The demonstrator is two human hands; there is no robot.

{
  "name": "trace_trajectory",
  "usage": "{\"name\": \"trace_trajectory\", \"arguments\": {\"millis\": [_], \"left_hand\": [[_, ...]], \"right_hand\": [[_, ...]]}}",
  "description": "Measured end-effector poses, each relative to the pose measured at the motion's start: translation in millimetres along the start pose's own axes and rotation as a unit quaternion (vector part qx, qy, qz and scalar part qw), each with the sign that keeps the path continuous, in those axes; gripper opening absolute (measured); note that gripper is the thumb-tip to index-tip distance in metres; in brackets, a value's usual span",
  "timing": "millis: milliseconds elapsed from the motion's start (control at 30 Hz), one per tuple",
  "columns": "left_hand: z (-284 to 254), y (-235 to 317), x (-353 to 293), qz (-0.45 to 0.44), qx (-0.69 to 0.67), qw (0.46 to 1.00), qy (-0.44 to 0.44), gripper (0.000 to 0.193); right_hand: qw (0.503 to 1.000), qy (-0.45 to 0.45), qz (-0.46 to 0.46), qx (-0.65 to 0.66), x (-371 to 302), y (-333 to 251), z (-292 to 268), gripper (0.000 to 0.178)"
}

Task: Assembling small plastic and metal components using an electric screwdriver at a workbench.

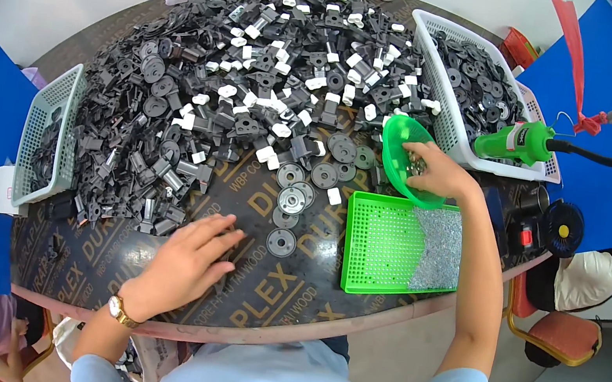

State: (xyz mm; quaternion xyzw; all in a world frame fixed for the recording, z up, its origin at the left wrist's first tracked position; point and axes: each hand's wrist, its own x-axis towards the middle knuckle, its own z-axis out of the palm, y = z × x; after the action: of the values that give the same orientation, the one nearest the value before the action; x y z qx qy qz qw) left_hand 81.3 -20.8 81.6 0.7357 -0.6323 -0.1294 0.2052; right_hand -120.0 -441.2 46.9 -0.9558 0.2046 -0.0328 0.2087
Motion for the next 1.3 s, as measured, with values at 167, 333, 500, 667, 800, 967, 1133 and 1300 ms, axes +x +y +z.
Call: {"name": "trace_trajectory", "arguments": {"millis": [167,333,500,667,800,967,1133,1300], "left_hand": [[12,24,58,0.112,-0.046,0.993,0.016,0.038],[68,26,185,0.169,0.003,0.985,0.012,0.037],[82,13,226,0.167,-0.033,0.985,0.008,0.040],[88,1,227,0.292,0.081,0.945,0.120,0.039],[93,0,245,0.330,0.167,0.923,0.105,0.046],[126,31,294,0.296,0.159,0.940,0.063,0.062],[127,12,295,0.235,0.258,0.936,-0.048,0.064],[97,-23,275,0.294,0.271,0.917,0.013,0.067]], "right_hand": [[0.979,-0.102,0.153,0.083,17,2,0,0.040],[0.965,0.023,0.163,0.203,-6,11,7,0.019],[0.988,0.086,-0.030,0.122,-40,-48,-4,0.028],[0.992,0.083,-0.087,-0.048,-68,-75,-9,0.026],[0.989,0.121,-0.086,-0.005,-97,-104,-65,0.023],[0.994,0.067,-0.043,0.069,-117,-116,-93,0.021],[0.994,0.043,-0.098,-0.028,-98,-104,-53,0.018],[0.989,0.028,-0.059,-0.130,-66,-74,-10,0.015]]}}
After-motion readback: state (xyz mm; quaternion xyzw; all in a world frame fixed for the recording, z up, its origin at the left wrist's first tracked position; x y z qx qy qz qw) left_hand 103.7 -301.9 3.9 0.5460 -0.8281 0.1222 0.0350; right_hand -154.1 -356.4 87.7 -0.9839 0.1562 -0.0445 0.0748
